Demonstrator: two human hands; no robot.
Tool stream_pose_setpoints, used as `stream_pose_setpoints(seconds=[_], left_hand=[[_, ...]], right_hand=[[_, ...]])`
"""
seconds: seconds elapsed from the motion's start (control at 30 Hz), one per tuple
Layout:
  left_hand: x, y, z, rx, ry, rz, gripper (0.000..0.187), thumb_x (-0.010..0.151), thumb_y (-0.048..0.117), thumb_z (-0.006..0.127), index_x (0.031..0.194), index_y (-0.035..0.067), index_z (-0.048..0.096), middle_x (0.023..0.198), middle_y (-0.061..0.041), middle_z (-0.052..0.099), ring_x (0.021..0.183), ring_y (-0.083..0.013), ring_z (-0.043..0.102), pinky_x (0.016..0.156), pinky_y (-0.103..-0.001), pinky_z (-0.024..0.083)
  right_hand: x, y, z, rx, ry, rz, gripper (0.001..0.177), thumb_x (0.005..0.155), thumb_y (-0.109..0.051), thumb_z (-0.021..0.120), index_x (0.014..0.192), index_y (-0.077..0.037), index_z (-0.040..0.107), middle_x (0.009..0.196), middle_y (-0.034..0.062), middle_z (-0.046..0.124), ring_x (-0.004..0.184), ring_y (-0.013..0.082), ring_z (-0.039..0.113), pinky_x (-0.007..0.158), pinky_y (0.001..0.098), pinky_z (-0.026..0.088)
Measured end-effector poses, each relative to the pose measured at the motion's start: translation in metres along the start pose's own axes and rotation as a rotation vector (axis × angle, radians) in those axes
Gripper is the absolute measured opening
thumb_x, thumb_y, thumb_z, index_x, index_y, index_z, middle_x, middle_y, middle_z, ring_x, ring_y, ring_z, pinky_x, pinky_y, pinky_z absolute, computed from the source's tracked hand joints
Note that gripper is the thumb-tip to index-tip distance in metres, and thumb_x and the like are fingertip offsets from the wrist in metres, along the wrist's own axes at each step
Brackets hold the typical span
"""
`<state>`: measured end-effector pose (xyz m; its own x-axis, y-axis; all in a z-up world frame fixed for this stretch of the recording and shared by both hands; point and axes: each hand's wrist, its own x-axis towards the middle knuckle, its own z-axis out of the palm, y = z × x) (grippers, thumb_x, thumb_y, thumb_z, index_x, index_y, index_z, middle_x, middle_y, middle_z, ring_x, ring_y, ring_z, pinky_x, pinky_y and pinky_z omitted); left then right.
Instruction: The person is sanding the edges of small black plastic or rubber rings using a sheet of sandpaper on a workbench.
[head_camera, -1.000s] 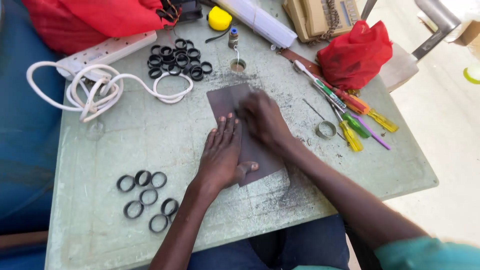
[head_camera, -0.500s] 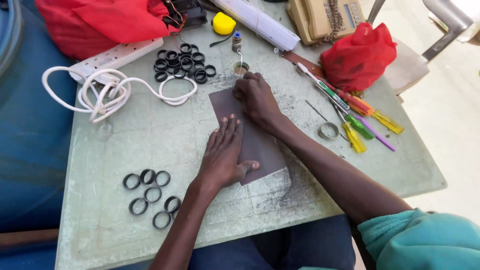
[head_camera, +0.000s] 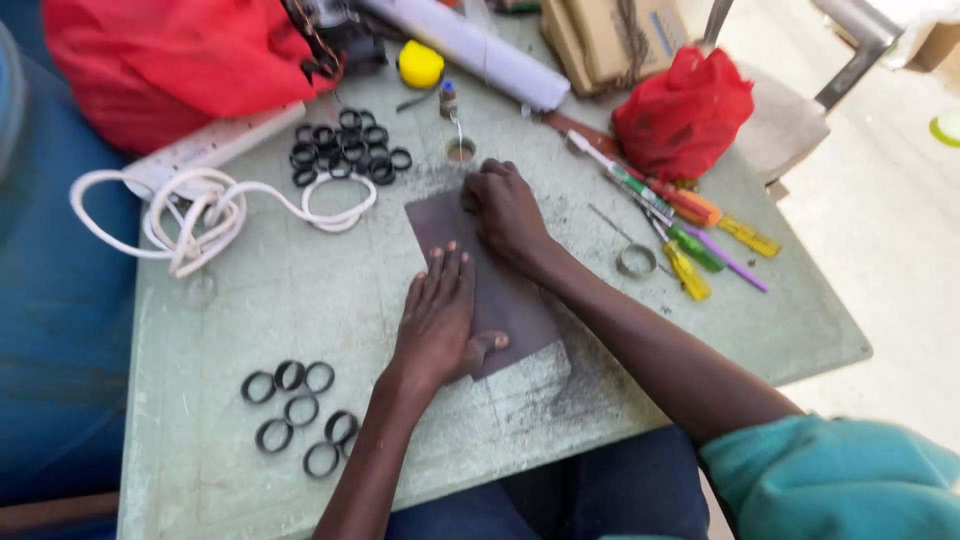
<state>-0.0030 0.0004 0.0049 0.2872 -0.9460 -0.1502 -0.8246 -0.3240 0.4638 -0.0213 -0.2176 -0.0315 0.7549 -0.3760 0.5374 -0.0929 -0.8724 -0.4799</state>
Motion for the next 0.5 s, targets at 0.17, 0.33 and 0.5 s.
stream_pose_setpoints(seconds=[0.17,0.33,0.5], left_hand=[[-0.009,0.006,-0.008,-0.020,-0.021,-0.017,0.107,0.091,0.059,0.068,0.163,-0.001,0.015,0.172,-0.024,0.007,0.160,-0.0394,0.001,0.128,-0.053,0.000],[-0.012,0.010,-0.017,-0.100,0.020,-0.031,0.111,0.085,0.056,0.075,0.163,0.001,0.017,0.171,-0.023,0.010,0.159,-0.0388,0.003,0.128,-0.053,0.004],[-0.027,0.068,-0.033,-0.052,0.405,0.111,0.081,0.097,0.045,0.062,0.159,0.003,0.031,0.166,-0.023,0.029,0.156,-0.0431,0.017,0.124,-0.058,0.022]], right_hand=[[0.033,-0.029,-0.027,0.184,-0.045,0.065,0.011,0.086,-0.007,0.077,0.096,-0.004,0.075,0.082,0.0194,0.070,0.078,0.0409,0.072,0.070,0.0536,0.057],[-0.036,-0.068,-0.089,0.581,0.031,0.186,0.025,0.094,-0.017,0.078,0.117,-0.006,0.073,0.094,0.0172,0.074,0.088,0.0207,0.071,0.081,0.0429,0.060],[-0.084,-0.056,-0.118,0.770,0.064,0.466,0.035,0.096,-0.029,0.076,0.118,-0.003,0.071,0.092,0.0173,0.075,0.086,0.0204,0.073,0.077,0.0351,0.063]])
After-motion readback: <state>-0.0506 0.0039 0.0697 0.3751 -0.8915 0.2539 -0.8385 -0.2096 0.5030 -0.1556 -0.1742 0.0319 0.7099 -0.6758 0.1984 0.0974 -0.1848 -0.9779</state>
